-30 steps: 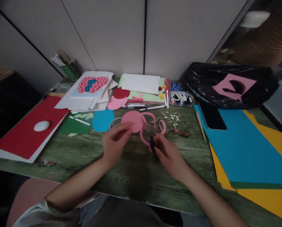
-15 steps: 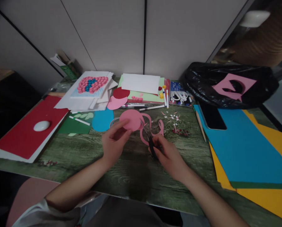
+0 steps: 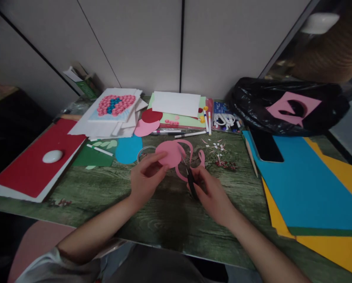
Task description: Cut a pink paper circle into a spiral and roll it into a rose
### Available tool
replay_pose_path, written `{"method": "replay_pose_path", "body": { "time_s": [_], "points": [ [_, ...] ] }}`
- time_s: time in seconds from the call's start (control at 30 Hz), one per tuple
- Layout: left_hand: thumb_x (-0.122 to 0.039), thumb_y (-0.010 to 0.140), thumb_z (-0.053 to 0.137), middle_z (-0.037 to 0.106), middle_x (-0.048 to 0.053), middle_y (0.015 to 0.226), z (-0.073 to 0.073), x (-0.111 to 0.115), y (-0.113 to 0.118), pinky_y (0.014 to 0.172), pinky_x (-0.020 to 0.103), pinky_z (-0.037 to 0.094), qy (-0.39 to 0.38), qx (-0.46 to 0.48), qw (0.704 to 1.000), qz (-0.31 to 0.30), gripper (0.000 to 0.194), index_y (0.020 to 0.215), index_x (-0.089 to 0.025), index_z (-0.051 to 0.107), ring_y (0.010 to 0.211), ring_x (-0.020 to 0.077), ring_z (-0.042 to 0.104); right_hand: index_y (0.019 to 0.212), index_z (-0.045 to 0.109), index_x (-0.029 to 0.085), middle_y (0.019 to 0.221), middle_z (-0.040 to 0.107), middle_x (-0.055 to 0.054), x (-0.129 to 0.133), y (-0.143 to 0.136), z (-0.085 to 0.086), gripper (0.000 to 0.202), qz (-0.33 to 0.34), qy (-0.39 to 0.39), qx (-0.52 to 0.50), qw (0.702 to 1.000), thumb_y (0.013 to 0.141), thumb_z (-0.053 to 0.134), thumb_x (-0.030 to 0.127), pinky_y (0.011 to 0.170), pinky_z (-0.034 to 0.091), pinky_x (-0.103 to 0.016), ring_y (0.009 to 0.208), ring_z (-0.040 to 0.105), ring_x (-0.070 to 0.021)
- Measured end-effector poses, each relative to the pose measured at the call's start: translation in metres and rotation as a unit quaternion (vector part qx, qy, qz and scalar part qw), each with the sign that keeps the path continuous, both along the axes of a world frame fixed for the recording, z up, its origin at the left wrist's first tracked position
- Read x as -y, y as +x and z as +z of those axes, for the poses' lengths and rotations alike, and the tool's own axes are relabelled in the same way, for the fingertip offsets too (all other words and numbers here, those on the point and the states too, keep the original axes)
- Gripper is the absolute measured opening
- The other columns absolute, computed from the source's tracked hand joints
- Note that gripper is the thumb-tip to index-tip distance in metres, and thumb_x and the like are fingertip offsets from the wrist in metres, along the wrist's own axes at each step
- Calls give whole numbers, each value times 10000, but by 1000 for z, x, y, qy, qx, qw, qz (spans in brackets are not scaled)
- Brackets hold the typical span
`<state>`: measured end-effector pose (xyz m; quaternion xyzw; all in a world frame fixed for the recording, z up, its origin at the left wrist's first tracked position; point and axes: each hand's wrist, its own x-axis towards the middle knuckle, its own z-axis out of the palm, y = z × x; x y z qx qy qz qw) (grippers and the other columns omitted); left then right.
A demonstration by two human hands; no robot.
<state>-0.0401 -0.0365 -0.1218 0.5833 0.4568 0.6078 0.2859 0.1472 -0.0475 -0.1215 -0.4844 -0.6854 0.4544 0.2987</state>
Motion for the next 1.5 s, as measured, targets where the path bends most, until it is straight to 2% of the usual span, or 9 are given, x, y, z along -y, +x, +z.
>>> {"method": "replay_pose_path", "body": {
  "time_s": [0.17,0.33,0.57,1.0,1.27,1.5],
  "points": [
    [-122,707,679,711,38,873,2,-1,0,617,242,537,-1,6,1000,4,253,934,-230,711,736,132,643,890,500,213,728,547,9,0,1,0,83,2,12,6,1000,879,476,291,564,355,-245,647,490,-131],
    [-110,727,664,728,29,853,2,-2,-2,671,266,541,8,11,1000,7,179,832,-239,731,797,150,662,852,479,217,707,513,19,-1,5,-4,23,8,13,18,1000,869,463,219,567,348,-244,632,465,-124],
    [-119,742,660,722,22,878,3,-2,-4,689,253,534,9,-2,1000,18,237,930,-250,718,811,136,654,904,479,220,705,505,23,-1,9,-5,44,14,6,35,999,871,454,206,589,344,-257,642,450,-129],
    [-166,744,675,699,39,967,-1,-3,-4,728,248,537,3,27,999,25,283,1015,-246,693,889,146,639,846,466,218,701,497,20,-1,9,-2,42,29,4,29,999,883,447,227,580,341,-251,642,444,-125],
    [-139,722,679,698,40,908,2,-4,-4,658,235,535,7,33,999,31,258,964,-227,706,811,135,639,823,474,219,691,512,17,-1,7,-2,44,15,11,17,1000,866,476,222,570,350,-245,633,460,-126],
    [-92,703,673,702,38,883,5,-2,-3,610,209,524,11,0,1000,5,276,948,-214,708,735,112,627,844,486,216,706,505,20,-3,6,0,29,6,15,21,1000,859,494,240,561,346,-242,636,455,-124]
  ]
}}
